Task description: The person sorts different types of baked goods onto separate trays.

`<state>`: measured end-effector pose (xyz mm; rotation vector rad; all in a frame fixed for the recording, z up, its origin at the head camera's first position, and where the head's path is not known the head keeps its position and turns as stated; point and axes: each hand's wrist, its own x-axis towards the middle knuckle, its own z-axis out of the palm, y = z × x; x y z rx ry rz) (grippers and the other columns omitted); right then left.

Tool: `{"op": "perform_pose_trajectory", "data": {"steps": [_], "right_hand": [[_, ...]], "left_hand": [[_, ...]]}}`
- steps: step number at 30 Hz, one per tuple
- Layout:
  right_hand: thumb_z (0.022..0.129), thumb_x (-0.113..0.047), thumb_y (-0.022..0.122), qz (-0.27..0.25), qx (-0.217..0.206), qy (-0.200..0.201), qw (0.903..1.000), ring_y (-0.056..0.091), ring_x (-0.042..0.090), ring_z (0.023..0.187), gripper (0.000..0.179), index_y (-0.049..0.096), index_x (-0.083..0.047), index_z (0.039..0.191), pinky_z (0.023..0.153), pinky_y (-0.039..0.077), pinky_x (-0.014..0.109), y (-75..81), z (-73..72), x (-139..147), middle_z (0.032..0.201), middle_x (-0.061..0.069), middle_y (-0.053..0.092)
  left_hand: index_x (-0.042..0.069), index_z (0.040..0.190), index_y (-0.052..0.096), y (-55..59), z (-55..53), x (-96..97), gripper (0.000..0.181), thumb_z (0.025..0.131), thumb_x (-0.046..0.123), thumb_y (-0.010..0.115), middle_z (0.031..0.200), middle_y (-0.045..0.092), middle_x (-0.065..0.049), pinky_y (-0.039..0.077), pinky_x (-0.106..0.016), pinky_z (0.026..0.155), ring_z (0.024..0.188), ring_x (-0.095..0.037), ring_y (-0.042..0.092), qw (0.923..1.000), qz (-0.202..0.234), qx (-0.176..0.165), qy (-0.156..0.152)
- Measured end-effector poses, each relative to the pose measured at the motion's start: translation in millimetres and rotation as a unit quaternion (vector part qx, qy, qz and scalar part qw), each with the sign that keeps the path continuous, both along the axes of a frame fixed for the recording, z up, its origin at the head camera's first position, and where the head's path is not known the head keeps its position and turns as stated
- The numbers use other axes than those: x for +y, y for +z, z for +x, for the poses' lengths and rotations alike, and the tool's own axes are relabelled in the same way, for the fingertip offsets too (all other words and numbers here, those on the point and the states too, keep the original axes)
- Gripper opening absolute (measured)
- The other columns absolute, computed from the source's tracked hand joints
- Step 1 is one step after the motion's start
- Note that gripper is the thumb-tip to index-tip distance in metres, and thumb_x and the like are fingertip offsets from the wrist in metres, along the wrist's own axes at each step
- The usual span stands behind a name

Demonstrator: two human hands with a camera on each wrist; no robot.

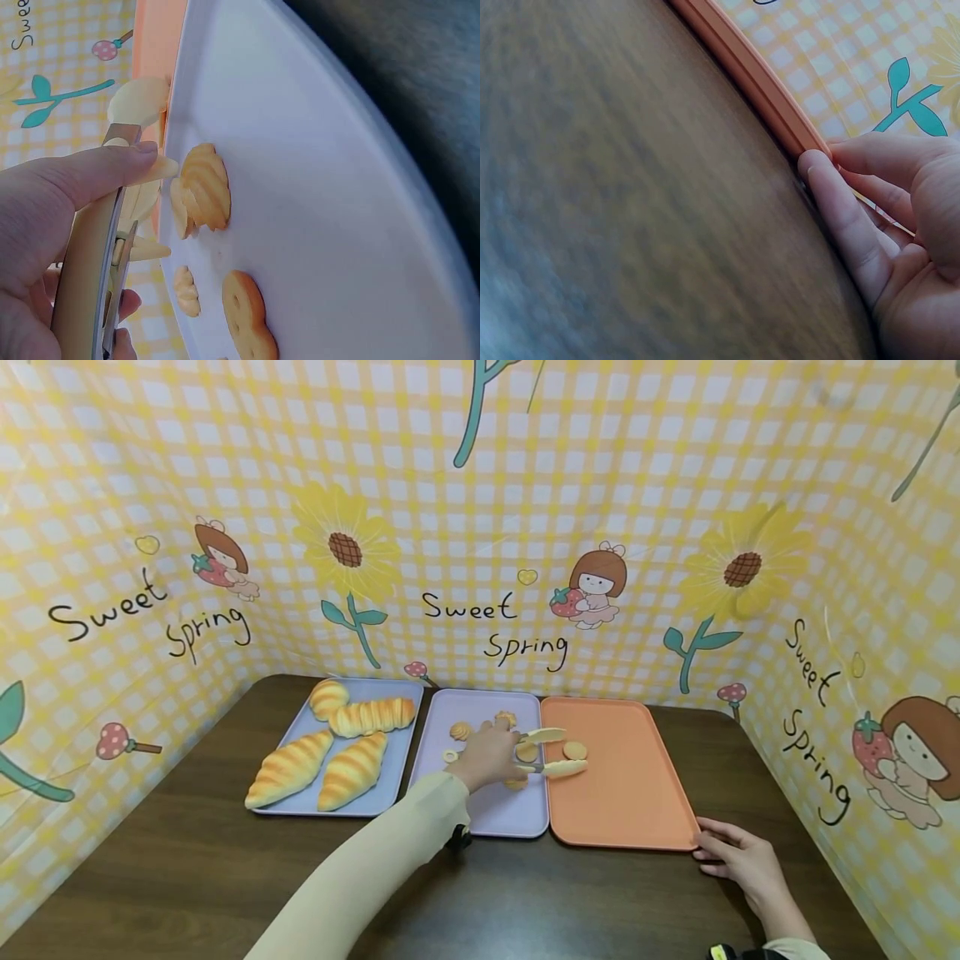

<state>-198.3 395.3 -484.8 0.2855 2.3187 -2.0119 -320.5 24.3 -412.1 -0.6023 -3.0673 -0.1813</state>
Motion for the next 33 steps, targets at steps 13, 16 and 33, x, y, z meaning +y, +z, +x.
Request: {"op": "perform_pose_trajectory", "data": {"steps": [13, 16, 33], "right_hand": [[0.096, -0.005, 0.065, 0.001, -0.013, 0.001, 0.9999, 0.069, 0.01, 0.075, 0.037, 0.072, -0.041, 0.088, 0.066, 0.057, 0.028, 2.3, 0.9, -1, 0.084, -0.008, 0.073], [0.096, -0.005, 0.065, 0.002, -0.008, 0.0, 1.0, 0.069, 0.01, 0.074, 0.037, 0.073, -0.041, 0.089, 0.065, 0.057, 0.028, 1.5, 0.6, -1, 0.083, -0.008, 0.073], [0.097, -0.006, 0.064, 0.006, -0.018, 0.007, 0.9998, 0.069, 0.009, 0.075, 0.039, 0.07, -0.043, 0.087, 0.067, 0.057, 0.028, 2.9, 0.2, 0, 0.084, -0.011, 0.072]], "left_hand": [[0.015, 0.101, 0.076, 4.2, -2.0, 14.6, 0.034, 0.082, 0.043, 0.081, 0.119, 0.059, -0.005, 0.054, -0.052, 0.078, 0.114, -0.033, 0.056, 0.9998, -0.016, -0.005, 0.011], [0.015, 0.099, 0.075, 3.9, -1.6, 14.8, 0.032, 0.082, 0.041, 0.081, 0.117, 0.059, -0.005, 0.054, -0.053, 0.078, 0.114, -0.034, 0.056, 0.9998, -0.016, -0.003, 0.014], [0.016, 0.098, 0.076, -1.2, -0.1, 11.2, 0.03, 0.082, 0.041, 0.082, 0.11, 0.059, -0.004, 0.055, -0.05, 0.076, 0.109, -0.029, 0.057, 0.9999, -0.001, 0.009, 0.009]]}}
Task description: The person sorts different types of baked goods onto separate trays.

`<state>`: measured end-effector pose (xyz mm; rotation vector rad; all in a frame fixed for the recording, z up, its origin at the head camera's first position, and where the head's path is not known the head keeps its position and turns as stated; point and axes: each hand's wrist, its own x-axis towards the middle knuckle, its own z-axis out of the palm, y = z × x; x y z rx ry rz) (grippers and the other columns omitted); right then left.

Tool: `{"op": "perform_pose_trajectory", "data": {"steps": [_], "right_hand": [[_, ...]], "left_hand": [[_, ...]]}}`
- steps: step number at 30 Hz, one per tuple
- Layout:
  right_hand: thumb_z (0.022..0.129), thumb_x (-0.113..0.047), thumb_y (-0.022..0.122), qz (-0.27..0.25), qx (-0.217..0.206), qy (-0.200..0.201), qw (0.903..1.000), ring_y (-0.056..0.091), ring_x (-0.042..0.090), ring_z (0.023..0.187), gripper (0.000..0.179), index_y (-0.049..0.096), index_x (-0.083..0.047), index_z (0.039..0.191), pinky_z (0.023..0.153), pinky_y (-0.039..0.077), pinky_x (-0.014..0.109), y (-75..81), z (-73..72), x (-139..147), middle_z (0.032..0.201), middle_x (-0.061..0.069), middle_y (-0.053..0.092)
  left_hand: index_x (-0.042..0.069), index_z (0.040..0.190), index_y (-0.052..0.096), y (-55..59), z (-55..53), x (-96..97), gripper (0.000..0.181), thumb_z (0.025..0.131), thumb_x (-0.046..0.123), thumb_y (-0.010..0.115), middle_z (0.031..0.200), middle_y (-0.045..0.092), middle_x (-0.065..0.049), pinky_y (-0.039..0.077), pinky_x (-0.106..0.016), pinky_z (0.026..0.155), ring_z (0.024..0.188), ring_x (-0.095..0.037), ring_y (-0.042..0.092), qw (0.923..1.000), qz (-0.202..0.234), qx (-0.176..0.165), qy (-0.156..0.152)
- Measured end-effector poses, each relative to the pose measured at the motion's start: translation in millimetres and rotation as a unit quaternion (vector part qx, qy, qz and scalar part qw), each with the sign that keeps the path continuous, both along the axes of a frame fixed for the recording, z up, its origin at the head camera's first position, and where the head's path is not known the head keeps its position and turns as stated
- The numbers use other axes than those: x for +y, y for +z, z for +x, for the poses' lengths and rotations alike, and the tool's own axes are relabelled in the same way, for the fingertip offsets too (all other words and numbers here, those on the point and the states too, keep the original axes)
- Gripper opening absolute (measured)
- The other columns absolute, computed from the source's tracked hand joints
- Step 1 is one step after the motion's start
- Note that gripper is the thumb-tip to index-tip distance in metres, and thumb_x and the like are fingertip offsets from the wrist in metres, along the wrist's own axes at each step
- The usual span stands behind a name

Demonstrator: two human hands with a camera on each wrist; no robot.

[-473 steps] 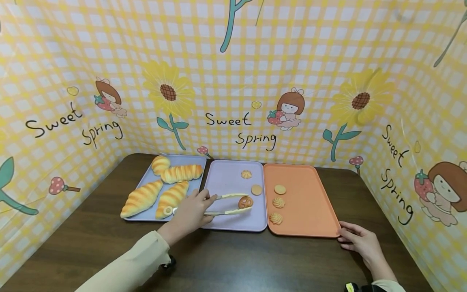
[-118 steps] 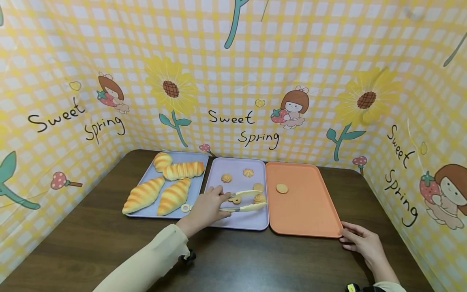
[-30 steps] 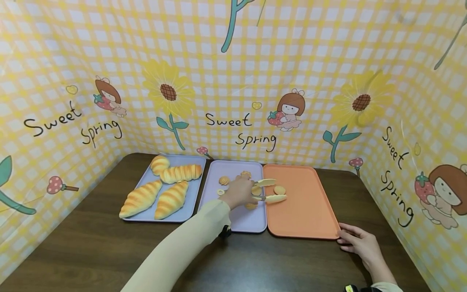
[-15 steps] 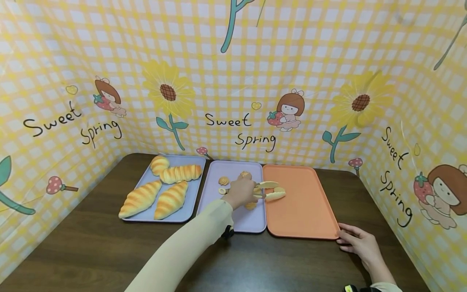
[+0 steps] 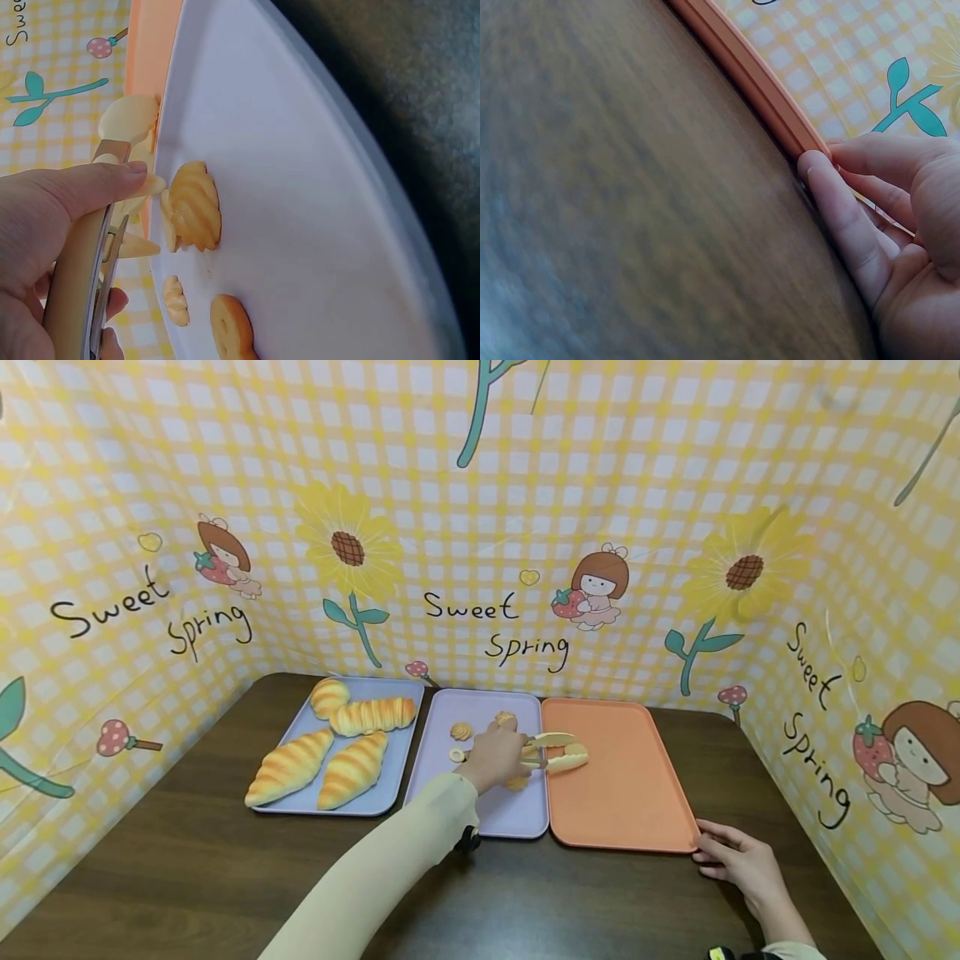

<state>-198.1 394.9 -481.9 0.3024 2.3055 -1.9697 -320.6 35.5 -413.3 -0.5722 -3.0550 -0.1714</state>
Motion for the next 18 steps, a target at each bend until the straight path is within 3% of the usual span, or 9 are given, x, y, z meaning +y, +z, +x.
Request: {"op": "perform_pose_trajectory", "data": {"steps": [10, 18], "right_hand": [[0.096, -0.007, 0.065, -0.004, 0.005, -0.003, 1.0, 0.069, 0.009, 0.075, 0.036, 0.072, -0.042, 0.089, 0.067, 0.057, 0.028, -1.1, -1.3, 1.2, 0.085, -0.01, 0.073], [0.096, -0.005, 0.065, -0.008, 0.006, -0.005, 0.9999, 0.069, 0.009, 0.074, 0.038, 0.072, -0.042, 0.088, 0.066, 0.057, 0.028, -1.8, -0.2, 0.8, 0.084, -0.01, 0.073]], "left_hand": [[0.018, 0.096, 0.076, -0.7, -1.5, -1.2, 0.029, 0.081, 0.042, 0.082, 0.104, 0.057, -0.003, 0.055, -0.049, 0.074, 0.1, -0.027, 0.058, 0.9995, 0.003, 0.029, -0.011], [0.018, 0.102, 0.077, 2.1, 0.8, -4.6, 0.033, 0.081, 0.042, 0.082, 0.11, 0.059, -0.006, 0.055, -0.051, 0.075, 0.109, -0.034, 0.059, 0.9987, 0.005, 0.045, -0.024]]}}
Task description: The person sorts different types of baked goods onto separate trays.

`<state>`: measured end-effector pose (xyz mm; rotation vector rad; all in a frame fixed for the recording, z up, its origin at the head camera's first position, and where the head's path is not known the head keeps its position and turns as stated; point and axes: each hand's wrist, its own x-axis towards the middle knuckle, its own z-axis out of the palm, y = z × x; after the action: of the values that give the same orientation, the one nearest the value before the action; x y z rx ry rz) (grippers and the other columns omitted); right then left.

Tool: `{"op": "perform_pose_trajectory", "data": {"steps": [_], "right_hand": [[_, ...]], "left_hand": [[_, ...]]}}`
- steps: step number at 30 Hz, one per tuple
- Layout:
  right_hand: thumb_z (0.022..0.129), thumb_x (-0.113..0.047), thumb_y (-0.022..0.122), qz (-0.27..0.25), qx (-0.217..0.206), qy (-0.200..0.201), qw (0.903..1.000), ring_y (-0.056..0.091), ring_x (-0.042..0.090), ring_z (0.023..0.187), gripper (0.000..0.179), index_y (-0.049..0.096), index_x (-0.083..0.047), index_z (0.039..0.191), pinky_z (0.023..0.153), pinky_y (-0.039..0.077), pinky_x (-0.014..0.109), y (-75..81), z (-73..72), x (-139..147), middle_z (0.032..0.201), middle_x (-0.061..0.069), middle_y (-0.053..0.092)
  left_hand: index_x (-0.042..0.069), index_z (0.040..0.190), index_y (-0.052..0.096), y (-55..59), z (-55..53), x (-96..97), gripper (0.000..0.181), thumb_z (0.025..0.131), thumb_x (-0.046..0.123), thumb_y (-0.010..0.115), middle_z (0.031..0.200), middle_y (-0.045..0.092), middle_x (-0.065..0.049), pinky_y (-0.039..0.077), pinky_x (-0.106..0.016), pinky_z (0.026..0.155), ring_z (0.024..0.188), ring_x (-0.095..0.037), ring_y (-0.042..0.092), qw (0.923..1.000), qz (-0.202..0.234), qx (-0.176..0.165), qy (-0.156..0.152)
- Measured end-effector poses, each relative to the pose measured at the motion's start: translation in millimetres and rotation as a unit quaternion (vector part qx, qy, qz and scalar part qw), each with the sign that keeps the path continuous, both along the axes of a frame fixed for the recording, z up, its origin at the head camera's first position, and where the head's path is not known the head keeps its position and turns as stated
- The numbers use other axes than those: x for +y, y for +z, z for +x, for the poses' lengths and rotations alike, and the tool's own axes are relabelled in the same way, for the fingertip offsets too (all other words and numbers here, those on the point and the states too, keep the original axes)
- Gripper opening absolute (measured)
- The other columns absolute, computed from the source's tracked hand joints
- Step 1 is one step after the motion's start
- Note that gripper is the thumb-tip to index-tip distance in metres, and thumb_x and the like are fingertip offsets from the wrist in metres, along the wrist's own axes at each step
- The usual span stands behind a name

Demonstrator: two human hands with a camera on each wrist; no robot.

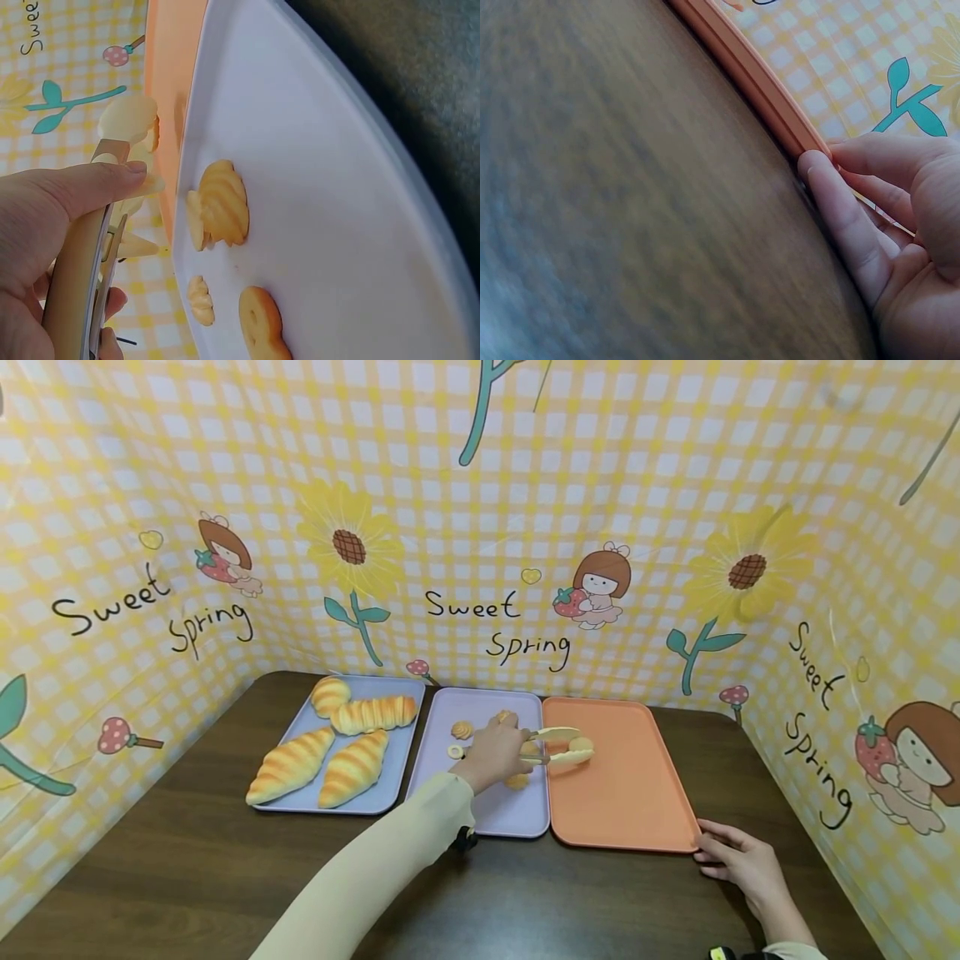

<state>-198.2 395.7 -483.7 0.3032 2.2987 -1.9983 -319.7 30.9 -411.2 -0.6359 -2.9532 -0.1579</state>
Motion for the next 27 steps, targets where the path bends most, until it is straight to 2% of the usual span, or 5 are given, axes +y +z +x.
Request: {"op": "perform_pose_trajectory", "data": {"steps": [7, 15, 23, 27], "right_hand": [[0.096, -0.004, 0.064, 0.003, 0.015, -0.001, 0.9999, 0.068, 0.009, 0.073, 0.039, 0.073, -0.041, 0.088, 0.064, 0.057, 0.028, -2.5, -0.4, 1, 0.083, -0.009, 0.073], [0.096, -0.004, 0.064, 0.002, 0.014, 0.001, 0.9999, 0.069, 0.009, 0.074, 0.04, 0.072, -0.042, 0.088, 0.065, 0.057, 0.028, -2.0, -0.5, 1, 0.083, -0.009, 0.073], [0.097, -0.004, 0.063, 0.004, 0.005, 0.004, 1.0, 0.069, 0.009, 0.074, 0.041, 0.071, -0.043, 0.087, 0.066, 0.057, 0.028, -1.4, -0.9, 1, 0.084, -0.01, 0.073], [0.096, -0.004, 0.063, -0.003, 0.009, 0.002, 0.9999, 0.069, 0.009, 0.074, 0.04, 0.072, -0.042, 0.088, 0.065, 0.057, 0.028, -1.6, -0.8, 1, 0.084, -0.009, 0.073]], "left_hand": [[0.017, 0.117, 0.074, 3.6, 3.7, -4.2, 0.044, 0.082, 0.042, 0.082, 0.105, 0.058, -0.004, 0.055, -0.047, 0.072, 0.101, -0.026, 0.057, 1.0, 0.004, -0.001, -0.009], [0.014, 0.119, 0.073, 3.9, 9.2, -12.3, 0.048, 0.081, 0.041, 0.082, 0.102, 0.055, -0.004, 0.054, -0.043, 0.068, 0.095, -0.024, 0.056, 0.9998, 0.017, 0.002, -0.012], [0.013, 0.125, 0.07, 7.5, 15.8, -21.5, 0.054, 0.081, 0.043, 0.082, 0.13, 0.058, -0.008, 0.054, -0.041, 0.071, 0.1, -0.028, 0.059, 0.9999, 0.005, 0.003, -0.014], [0.013, 0.126, 0.07, 6.3, 17.3, -27.4, 0.055, 0.081, 0.043, 0.082, 0.127, 0.061, -0.01, 0.053, -0.037, 0.071, 0.096, -0.026, 0.059, 0.9997, 0.003, 0.012, -0.022]]}}
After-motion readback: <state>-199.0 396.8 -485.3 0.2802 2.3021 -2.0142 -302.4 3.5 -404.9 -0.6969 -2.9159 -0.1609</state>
